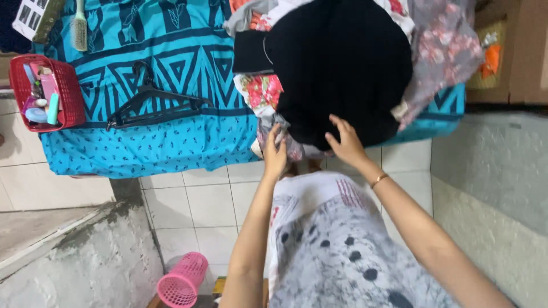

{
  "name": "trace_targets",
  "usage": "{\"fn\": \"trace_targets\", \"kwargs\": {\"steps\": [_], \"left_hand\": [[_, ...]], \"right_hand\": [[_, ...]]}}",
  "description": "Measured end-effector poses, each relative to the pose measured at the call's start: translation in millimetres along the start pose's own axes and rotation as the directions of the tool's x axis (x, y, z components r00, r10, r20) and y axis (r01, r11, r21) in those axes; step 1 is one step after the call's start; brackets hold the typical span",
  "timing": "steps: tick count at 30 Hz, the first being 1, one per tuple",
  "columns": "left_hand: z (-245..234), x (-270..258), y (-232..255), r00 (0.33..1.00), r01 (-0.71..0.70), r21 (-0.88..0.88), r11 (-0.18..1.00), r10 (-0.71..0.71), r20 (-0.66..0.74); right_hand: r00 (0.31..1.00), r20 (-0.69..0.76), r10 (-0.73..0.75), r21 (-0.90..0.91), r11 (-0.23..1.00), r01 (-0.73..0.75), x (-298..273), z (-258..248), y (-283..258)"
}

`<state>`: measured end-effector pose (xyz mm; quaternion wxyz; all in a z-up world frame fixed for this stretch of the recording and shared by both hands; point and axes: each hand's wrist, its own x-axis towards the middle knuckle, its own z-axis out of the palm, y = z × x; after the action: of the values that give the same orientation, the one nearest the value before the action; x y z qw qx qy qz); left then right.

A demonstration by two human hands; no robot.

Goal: The person is putting a black shirt onto a hanger and buttoning it up.

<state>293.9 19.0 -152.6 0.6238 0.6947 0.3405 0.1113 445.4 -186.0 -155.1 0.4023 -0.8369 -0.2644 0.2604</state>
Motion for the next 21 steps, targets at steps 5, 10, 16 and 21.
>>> {"fn": "trace_targets", "kwargs": {"steps": [5,10,16,21], "left_hand": [[17.5,21.5,-89.6,0.992,0.111,0.049,0.993,-0.108,-0.057],[37.9,45.2,-96.6,0.949,0.316,0.148,0.937,-0.313,-0.043],[57.9,61.3,-125.6,0.984,0.147,0.135,0.98,-0.13,-0.123],[73.9,63.4,-141.5,0.951,0.198,-0.023,0.98,-0.198,-0.237]], "right_hand": [[0.997,0.05,0.054,-0.18,0.983,-0.044,20.4,27.0,-3.9],[0.991,-0.098,0.087,-0.235,0.966,-0.108,47.6,54.2,8.0],[0.967,-0.15,0.208,-0.361,0.899,-0.249,67.7,78.9,37.8],[0.955,-0.256,0.148,-0.029,0.987,-0.16,66.2,82.4,83.4]]}}
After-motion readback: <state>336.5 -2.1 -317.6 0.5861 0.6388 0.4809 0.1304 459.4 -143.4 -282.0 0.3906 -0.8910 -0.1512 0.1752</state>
